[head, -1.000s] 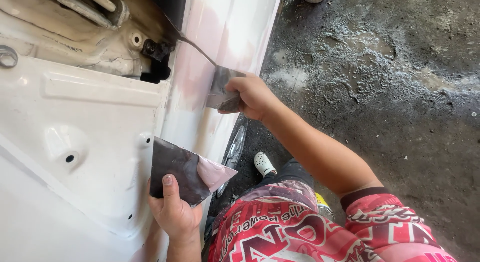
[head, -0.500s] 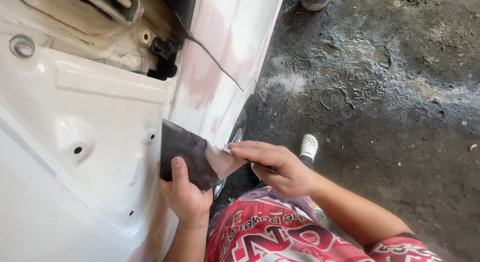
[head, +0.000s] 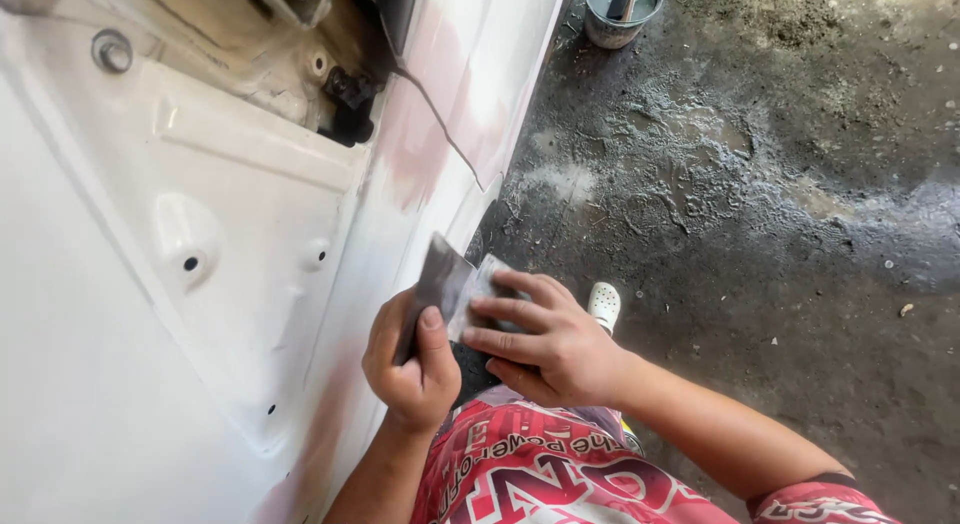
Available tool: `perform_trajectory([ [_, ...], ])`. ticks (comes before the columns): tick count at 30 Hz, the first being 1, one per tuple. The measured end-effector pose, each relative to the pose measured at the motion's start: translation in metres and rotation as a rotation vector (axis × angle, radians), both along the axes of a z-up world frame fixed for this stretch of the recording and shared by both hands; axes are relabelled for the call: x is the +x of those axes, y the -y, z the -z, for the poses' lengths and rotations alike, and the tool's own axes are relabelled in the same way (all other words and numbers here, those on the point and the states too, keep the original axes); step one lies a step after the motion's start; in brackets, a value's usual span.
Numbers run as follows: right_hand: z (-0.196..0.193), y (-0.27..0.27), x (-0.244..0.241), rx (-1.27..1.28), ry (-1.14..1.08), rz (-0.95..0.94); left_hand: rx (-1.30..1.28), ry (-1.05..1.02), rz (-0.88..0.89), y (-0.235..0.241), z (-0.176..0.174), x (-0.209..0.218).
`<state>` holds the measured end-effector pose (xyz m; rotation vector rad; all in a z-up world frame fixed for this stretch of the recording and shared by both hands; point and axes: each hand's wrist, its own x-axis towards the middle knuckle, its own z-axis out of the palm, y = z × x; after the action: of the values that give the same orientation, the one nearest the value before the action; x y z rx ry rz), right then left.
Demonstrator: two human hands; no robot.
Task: The person mixes a pink substance on a metal mixing board using a smaller scraper. They then apply the mixture to the side of a white car door using the scraper, smoothing it over the surface.
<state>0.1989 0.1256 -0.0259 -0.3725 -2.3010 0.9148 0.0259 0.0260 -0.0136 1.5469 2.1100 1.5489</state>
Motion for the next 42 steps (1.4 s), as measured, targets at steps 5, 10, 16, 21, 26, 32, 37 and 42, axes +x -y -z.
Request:
perform_trajectory([
  [5, -0.002, -0.005, 0.004, 0.028, -0.061, -0.079, -0.001, 0.287, -0.092, 0.002, 0.004, -0.011],
  [10, 0.01, -0.02, 0.01, -0.154, -0.344, -0.305, -0.032, 0.996, 0.004, -0.004, 0.015, -0.015],
  [16, 0.039, -0.026, 0.016, -0.276, -0.033, -0.149, 0.214, 1.25, -0.011, -0.008, -0.015, -0.014],
  [21, 0.019, -0.017, 0.002, -0.163, -0.306, 0.285, 0.253, 0.671, -0.126, -0.012, -0.009, -0.01],
  [26, 0.013, 0.0, -0.017, 0.061, -0.25, 0.228, 0.24, 0.539, -0.179, -0.009, 0.001, -0.006],
  [32, 0.066, 0.014, -0.032, -0.023, -0.211, 0.096, 0.411, 0.456, -0.238, -0.004, 0.001, -0.02],
  [37, 0.116, -0.032, -0.049, -1.823, -0.636, -0.073, 0.533, 0.389, -0.219, 0.004, -0.014, -0.025],
  [42, 0.125, -0.079, -0.09, -1.994, -0.398, 0.142, 0.437, 0.495, -0.186, 0.012, -0.026, -0.017],
])
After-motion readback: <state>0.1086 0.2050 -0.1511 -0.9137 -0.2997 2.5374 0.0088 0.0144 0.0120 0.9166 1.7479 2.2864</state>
